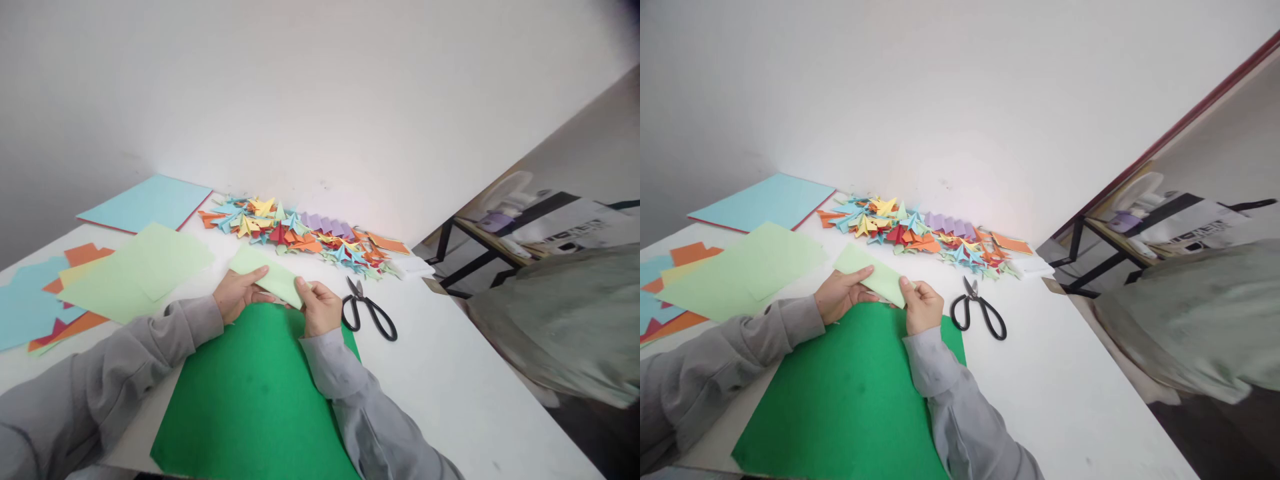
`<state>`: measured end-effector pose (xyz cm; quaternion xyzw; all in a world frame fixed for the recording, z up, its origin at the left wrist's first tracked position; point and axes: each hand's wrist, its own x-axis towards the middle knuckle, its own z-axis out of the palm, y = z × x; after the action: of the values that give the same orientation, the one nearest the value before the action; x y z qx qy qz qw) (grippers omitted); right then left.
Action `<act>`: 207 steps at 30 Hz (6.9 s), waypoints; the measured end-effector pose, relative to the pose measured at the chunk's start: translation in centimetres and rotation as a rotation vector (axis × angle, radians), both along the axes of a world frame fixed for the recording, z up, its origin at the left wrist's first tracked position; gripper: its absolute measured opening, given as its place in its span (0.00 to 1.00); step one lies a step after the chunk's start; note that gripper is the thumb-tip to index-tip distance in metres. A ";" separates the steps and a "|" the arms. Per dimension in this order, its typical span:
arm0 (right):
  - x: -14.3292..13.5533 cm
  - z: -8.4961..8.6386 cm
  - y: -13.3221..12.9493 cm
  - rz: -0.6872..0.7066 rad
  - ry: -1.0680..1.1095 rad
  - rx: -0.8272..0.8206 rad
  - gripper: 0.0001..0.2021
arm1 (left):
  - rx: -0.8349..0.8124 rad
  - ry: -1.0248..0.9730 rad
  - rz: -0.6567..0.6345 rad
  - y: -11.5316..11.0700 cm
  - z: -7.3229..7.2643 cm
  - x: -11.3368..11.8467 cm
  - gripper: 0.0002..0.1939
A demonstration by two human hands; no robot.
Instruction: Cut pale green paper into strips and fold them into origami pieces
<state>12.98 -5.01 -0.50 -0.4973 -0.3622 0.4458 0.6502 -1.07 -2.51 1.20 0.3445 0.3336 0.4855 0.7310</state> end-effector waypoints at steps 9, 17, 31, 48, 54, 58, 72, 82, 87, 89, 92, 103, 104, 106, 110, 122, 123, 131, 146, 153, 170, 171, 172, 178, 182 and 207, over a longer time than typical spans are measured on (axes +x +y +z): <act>0.2 -0.2 -0.1 -0.022 -0.078 0.032 0.15 | -0.114 -0.076 -0.033 0.2 -0.1 -0.1 0.11; 0.1 0.1 -0.2 -0.032 -0.145 0.037 0.16 | -0.173 -0.092 -0.047 0.3 0.1 -0.2 0.09; 0.3 -0.5 0.1 -0.083 -0.214 0.076 0.16 | -0.207 -0.101 -0.041 0.5 0.0 -0.2 0.07; 0.3 0.4 0.0 -0.025 -0.288 0.030 0.15 | -0.139 -0.040 -0.024 0.5 0.1 -0.4 0.09; 0.5 0.6 -0.1 -0.030 -0.343 0.019 0.14 | -0.128 -0.038 -0.035 0.5 0.0 -0.4 0.11; 0.7 0.6 0.0 -0.029 -0.311 -0.008 0.14 | -0.115 -0.022 -0.040 0.6 -0.1 -0.5 0.10; 0.6 1.4 -0.2 0.188 -0.294 -0.061 0.14 | -0.027 0.117 -0.082 0.1 -0.3 -0.4 0.16; 0.9 0.3 0.1 0.205 -0.168 -0.109 0.14 | 0.007 0.090 -0.192 0.1 -0.1 -0.5 0.15; 0.8 -0.2 0.2 0.152 -0.091 -0.079 0.14 | 0.060 0.140 -0.249 0.0 -0.4 -0.3 0.13; 0.8 -0.2 0.2 0.146 -0.080 -0.070 0.13 | 0.051 0.174 -0.230 0.0 -0.4 -0.2 0.12; 0.7 -0.2 0.2 0.135 -0.078 -0.059 0.13 | 0.042 0.165 -0.211 -0.1 -0.4 -0.2 0.13; 0.7 -0.6 0.4 0.091 -0.068 -0.036 0.13 | 0.111 0.238 -0.260 -0.3 -0.6 0.0 0.15; 0.7 -0.6 0.3 0.090 -0.069 -0.033 0.13 | 0.118 0.247 -0.273 -0.3 -0.6 0.0 0.15; 0.7 -0.6 0.3 0.092 -0.061 -0.028 0.13 | 0.120 0.255 -0.286 -0.3 -0.6 0.0 0.15; 0.5 -0.7 0.3 0.092 -0.042 -0.016 0.12 | 0.120 0.262 -0.282 -0.4 -0.6 0.0 0.16; 0.2 -0.8 0.4 0.073 -0.023 0.025 0.13 | 0.153 0.331 -0.334 -0.4 -0.7 0.2 0.18; 0.2 -0.9 0.5 0.074 -0.022 0.022 0.13 | 0.152 0.336 -0.337 -0.4 -0.7 0.2 0.18; 0.1 -1.2 0.6 0.044 -0.018 0.019 0.13 | 0.221 0.437 -0.352 -0.6 -0.8 0.6 0.16; 0.0 -0.5 0.4 0.063 -0.007 0.005 0.14 | 0.286 0.489 -0.424 -0.6 -1.2 0.6 0.17; 0.2 -0.9 0.7 0.026 -0.007 0.013 0.14 | 0.278 0.476 -0.444 -0.5 -1.4 0.5 0.17; -0.3 -0.2 0.7 -0.089 0.048 0.042 0.15 | 0.355 0.548 -0.418 -1.0 -0.8 1.0 0.17; -0.3 -0.2 0.7 -0.084 0.055 0.037 0.15 | 0.364 0.549 -0.410 -1.1 -0.8 1.1 0.16; -0.3 -0.3 0.7 -0.080 0.061 0.034 0.15 | 0.372 0.548 -0.407 -1.1 -0.9 1.1 0.16; -0.2 0.2 0.7 -0.081 0.061 0.059 0.14 | 0.388 0.517 -0.364 -1.3 -1.0 1.3 0.16; 0.0 0.7 0.8 -0.062 0.002 0.059 0.14 | 0.371 0.492 -0.357 -1.3 -0.8 1.3 0.14; -0.9 0.8 1.2 0.235 -0.051 0.021 0.15 | 0.157 0.021 -0.013 -0.6 0.6 2.3 0.17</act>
<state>12.12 -3.82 0.34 -0.4557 -0.4389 0.5024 0.5893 1.25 -3.13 1.77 0.4080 0.2997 0.5019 0.7013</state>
